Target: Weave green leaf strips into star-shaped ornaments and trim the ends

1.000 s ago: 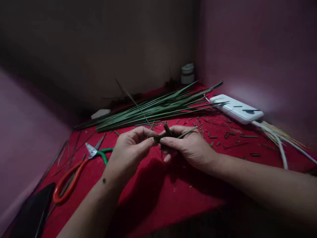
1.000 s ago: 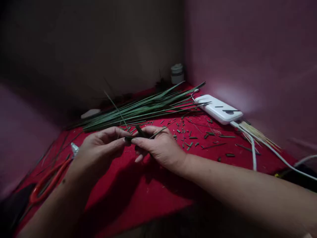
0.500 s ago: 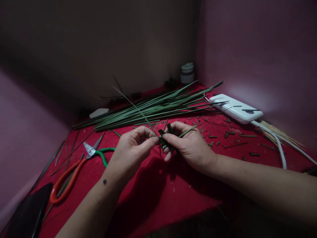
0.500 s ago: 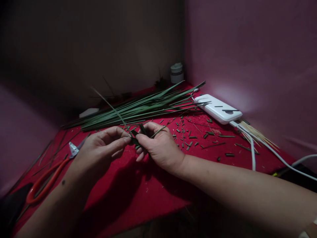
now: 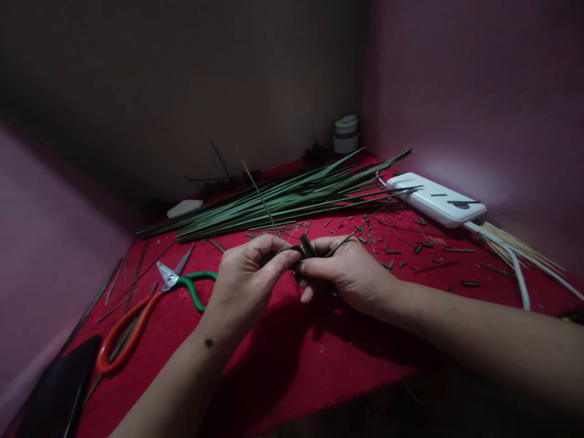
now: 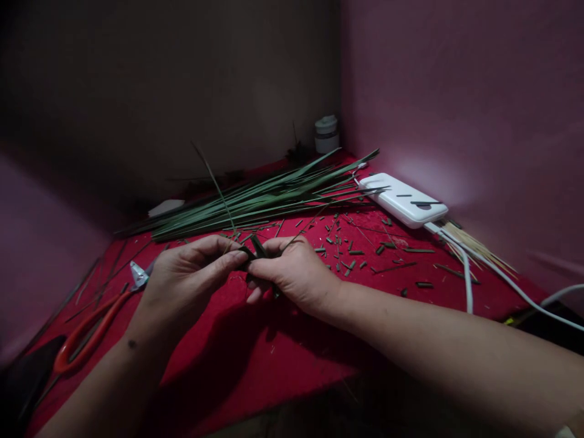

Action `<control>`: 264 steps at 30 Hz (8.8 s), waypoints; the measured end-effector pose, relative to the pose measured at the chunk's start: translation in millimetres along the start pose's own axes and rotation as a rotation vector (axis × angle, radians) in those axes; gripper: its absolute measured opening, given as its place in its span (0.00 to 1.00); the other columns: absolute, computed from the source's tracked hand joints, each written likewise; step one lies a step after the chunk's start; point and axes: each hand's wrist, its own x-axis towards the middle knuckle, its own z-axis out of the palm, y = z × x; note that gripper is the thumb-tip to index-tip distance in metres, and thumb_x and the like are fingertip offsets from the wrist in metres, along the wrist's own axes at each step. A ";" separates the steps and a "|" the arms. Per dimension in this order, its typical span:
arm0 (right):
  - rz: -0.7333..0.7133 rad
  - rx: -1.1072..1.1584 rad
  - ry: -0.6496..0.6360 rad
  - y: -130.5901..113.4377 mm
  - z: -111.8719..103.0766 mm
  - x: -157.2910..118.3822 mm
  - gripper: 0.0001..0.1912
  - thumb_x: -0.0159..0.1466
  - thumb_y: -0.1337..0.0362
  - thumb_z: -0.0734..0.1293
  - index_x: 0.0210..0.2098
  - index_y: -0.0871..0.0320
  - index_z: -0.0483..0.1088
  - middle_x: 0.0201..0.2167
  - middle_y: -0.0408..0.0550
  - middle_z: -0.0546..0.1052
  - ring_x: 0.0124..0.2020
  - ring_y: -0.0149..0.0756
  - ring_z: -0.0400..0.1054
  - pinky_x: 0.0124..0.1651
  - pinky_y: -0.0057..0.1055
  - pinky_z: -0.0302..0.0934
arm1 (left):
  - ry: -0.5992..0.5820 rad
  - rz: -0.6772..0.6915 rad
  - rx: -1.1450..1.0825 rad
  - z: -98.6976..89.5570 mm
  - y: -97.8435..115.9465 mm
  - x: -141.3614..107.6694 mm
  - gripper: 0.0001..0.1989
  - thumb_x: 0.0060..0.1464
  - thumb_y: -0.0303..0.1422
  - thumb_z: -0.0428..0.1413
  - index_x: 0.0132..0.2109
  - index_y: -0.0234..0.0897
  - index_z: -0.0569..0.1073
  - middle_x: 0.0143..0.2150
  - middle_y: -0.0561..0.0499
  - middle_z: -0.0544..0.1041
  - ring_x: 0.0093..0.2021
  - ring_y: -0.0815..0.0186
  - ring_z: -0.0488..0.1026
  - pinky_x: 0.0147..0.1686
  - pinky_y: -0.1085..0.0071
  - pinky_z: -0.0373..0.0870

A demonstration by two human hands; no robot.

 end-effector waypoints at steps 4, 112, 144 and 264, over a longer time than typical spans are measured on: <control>0.012 0.092 0.014 1.1 -0.6 1.3 0.05 0.55 0.66 0.67 0.28 0.64 0.70 0.20 0.43 0.73 0.19 0.27 0.70 0.23 0.21 0.59 | -0.016 -0.014 -0.129 -0.9 -1.6 2.5 0.07 0.45 0.30 0.61 0.34 0.34 0.73 0.30 0.53 0.75 0.31 0.70 0.70 0.32 0.76 0.66; -0.116 0.408 0.117 1.0 -3.3 7.7 0.05 0.53 0.69 0.66 0.23 0.65 0.70 0.19 0.47 0.75 0.17 0.29 0.69 0.22 0.23 0.63 | 0.024 -0.064 0.050 1.6 -3.0 -12.9 0.09 0.49 0.34 0.57 0.37 0.38 0.78 0.19 0.56 0.70 0.17 0.75 0.60 0.15 0.80 0.58; -0.013 0.492 0.059 0.4 -4.4 9.5 0.08 0.51 0.69 0.65 0.17 0.63 0.65 0.14 0.44 0.70 0.14 0.28 0.65 0.18 0.23 0.61 | -0.006 -0.101 0.033 -0.8 -9.1 -13.9 0.10 0.49 0.35 0.57 0.39 0.37 0.75 0.23 0.55 0.70 0.18 0.75 0.59 0.15 0.79 0.56; 0.057 0.299 0.027 -3.7 -6.1 3.6 0.03 0.52 0.71 0.65 0.22 0.65 0.68 0.18 0.47 0.74 0.18 0.33 0.71 0.20 0.23 0.65 | -0.217 -0.246 0.042 -18.9 -3.5 -11.3 0.12 0.49 0.36 0.57 0.40 0.35 0.78 0.16 0.58 0.61 0.15 0.76 0.53 0.12 0.80 0.49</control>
